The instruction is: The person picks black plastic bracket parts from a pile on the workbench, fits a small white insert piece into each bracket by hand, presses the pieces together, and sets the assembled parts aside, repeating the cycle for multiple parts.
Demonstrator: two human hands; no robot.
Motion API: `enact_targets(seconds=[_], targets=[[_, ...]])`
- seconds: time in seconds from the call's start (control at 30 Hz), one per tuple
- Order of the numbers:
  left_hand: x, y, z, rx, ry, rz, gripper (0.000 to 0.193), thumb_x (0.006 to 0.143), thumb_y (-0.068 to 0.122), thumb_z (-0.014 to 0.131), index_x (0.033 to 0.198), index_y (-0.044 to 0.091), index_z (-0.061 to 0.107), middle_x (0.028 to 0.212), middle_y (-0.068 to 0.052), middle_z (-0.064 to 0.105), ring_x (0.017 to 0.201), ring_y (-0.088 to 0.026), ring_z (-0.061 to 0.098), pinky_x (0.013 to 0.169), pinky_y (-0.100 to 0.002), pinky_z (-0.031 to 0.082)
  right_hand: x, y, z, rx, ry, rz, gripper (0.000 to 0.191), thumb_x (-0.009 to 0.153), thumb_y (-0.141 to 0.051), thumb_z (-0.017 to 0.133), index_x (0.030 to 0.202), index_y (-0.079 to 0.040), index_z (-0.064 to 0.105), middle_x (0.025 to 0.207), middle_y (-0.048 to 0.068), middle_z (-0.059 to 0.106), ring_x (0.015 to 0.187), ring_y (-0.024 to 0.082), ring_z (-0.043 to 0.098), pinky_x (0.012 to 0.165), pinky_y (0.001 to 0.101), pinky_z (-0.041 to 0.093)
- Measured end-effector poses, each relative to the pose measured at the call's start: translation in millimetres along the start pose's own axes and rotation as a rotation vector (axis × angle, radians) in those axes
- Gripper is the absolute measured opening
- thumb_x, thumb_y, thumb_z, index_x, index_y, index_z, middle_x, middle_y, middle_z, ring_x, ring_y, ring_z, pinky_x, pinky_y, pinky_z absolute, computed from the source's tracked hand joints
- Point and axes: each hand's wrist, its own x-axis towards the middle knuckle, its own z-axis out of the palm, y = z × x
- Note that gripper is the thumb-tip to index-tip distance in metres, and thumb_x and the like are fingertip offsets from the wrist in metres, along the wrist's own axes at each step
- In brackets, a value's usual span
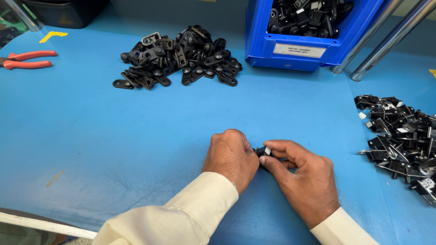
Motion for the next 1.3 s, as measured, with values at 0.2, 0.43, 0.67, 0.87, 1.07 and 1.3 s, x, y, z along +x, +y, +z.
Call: enact_targets(seconds=[0.2, 0.43, 0.67, 0.87, 1.07, 1.3], targets=[[4.7, 8.2, -7.3, 0.137, -0.014, 0.094, 0.007, 0.087, 0.011, 0.074, 0.089, 0.005, 0.072, 0.092, -0.017, 0.074, 0.083, -0.03, 0.075, 0.074, -0.04, 0.063, 17.0, -0.3, -14.4, -0.119, -0.176, -0.125, 0.036, 0.074, -0.013, 0.082, 0.11, -0.012, 0.08, 0.091, 0.006, 0.083, 0.079, 0.015, 0.081, 0.072, 0.0285, 0.063], [-4.9, 17.3, 5.4, 0.374, 0.058, 0.261, 0.005, 0.085, 0.003, 0.073, 0.089, 0.002, 0.071, 0.094, -0.019, 0.071, 0.091, -0.034, 0.072, 0.075, -0.043, 0.062, 16.0, -13.6, -1.0, -0.102, -0.046, 0.168, 0.022, 0.077, -0.011, 0.08, 0.099, -0.006, 0.08, 0.085, 0.009, 0.083, 0.072, 0.013, 0.08, 0.068, 0.027, 0.064], [-9.1, 9.3, 18.5, 0.036, 0.122, 0.139, 0.013, 0.09, 0.005, 0.068, 0.102, 0.007, 0.072, 0.095, -0.013, 0.073, 0.087, -0.027, 0.074, 0.075, -0.04, 0.062, 23.7, -3.0, -3.3, 0.406, -0.089, 0.37, 0.025, 0.08, -0.006, 0.078, 0.104, 0.001, 0.078, 0.079, 0.01, 0.078, 0.067, 0.011, 0.072, 0.063, 0.0259, 0.06], [-2.9, 6.2, 23.5, -0.312, 0.102, -0.127, 0.035, 0.083, 0.006, 0.077, 0.116, 0.011, 0.066, 0.101, -0.003, 0.071, 0.087, -0.016, 0.074, 0.077, -0.031, 0.064, 29.2, 3.6, -8.2, 0.546, -0.136, 0.557, 0.022, 0.086, -0.01, 0.074, 0.101, 0.006, 0.076, 0.081, 0.012, 0.075, 0.071, 0.016, 0.07, 0.065, 0.0292, 0.06], [6.7, 9.2, 14.2, -0.288, 0.029, -0.189, 0.04, 0.079, 0.012, 0.084, 0.112, 0.008, 0.063, 0.095, -0.006, 0.075, 0.085, -0.016, 0.076, 0.076, -0.03, 0.066, 33.4, 3.8, -11.2, 0.517, -0.147, 0.594, 0.021, 0.09, -0.014, 0.074, 0.102, 0.002, 0.076, 0.083, 0.013, 0.077, 0.073, 0.018, 0.072, 0.068, 0.0303, 0.062], [2.3, 14.0, 12.8, -0.39, 0.089, -0.283, 0.017, 0.086, 0.009, 0.077, 0.1, 0.005, 0.068, 0.092, -0.009, 0.075, 0.082, -0.019, 0.077, 0.073, -0.032, 0.063, 31.0, 8.0, -0.8, 0.549, -0.08, 0.503, 0.02, 0.087, -0.007, 0.074, 0.102, 0.006, 0.076, 0.084, 0.015, 0.078, 0.069, 0.018, 0.072, 0.065, 0.0296, 0.061]])
